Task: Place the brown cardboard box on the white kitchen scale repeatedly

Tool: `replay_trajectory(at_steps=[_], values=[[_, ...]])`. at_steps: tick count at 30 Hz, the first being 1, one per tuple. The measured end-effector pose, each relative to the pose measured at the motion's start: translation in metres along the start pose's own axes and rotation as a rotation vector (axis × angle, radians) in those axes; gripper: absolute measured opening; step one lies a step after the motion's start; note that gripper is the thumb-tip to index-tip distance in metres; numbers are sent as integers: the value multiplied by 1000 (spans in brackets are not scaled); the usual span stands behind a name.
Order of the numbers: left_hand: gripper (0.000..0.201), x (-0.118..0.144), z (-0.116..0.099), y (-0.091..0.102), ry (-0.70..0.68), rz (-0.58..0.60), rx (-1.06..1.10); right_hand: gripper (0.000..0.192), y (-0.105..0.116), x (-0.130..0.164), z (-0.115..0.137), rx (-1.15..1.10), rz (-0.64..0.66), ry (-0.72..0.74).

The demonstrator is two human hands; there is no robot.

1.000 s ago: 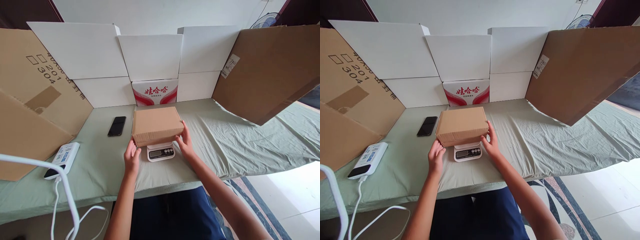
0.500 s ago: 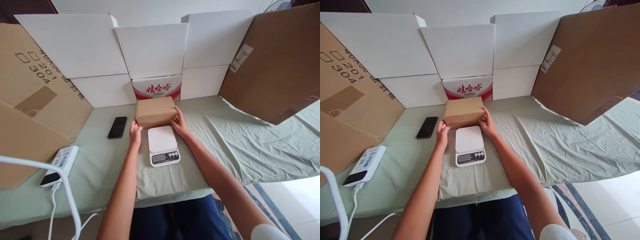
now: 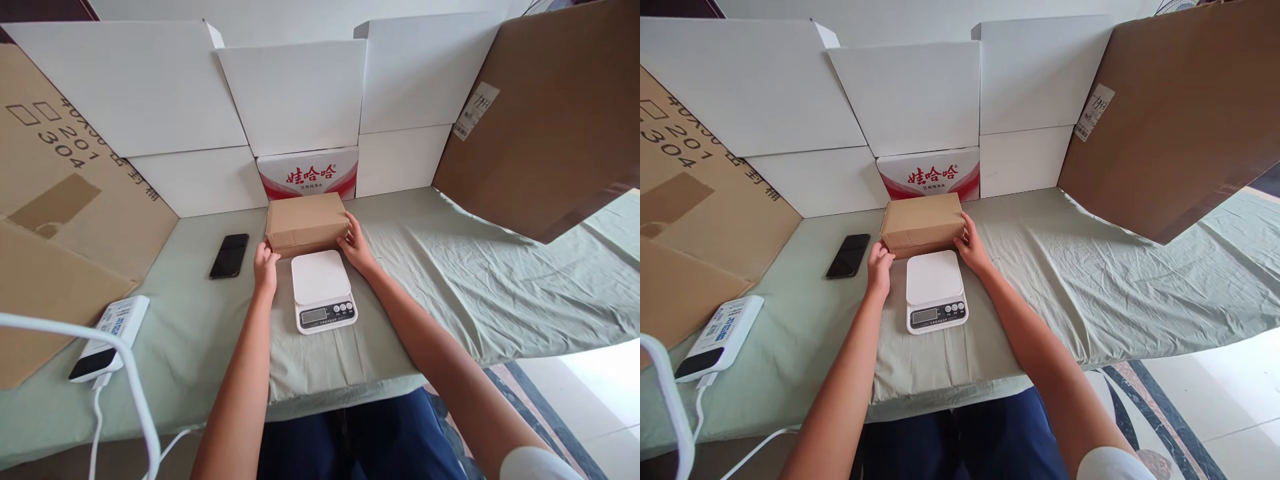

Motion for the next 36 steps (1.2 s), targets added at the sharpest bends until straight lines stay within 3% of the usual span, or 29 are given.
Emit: replay_trajectory(at_steps=[6, 13, 26, 36], values=[[50, -1, 1, -1, -15, 4, -23, 86, -1, 1, 3, -6, 10, -12], [39, -4, 0, -2, -124, -11, -173, 87, -1, 2, 1, -8, 12, -11], [43, -10, 13, 5, -135, -28, -238, 83, 1, 2, 2, 40, -27, 40], [55, 0, -6, 5, -261, -68, -261, 81, 4, 9, 15, 146, -99, 123]])
Point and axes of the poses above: each hand's wrist, its own x-axis away from the middle knuckle, its own y-axis out of the back of the hand, z = x × y, the point moved 7 cm from there along -x, towards the middle knuckle, and after that the axes turned 7 degrees about -x, right-handed, at the moved point
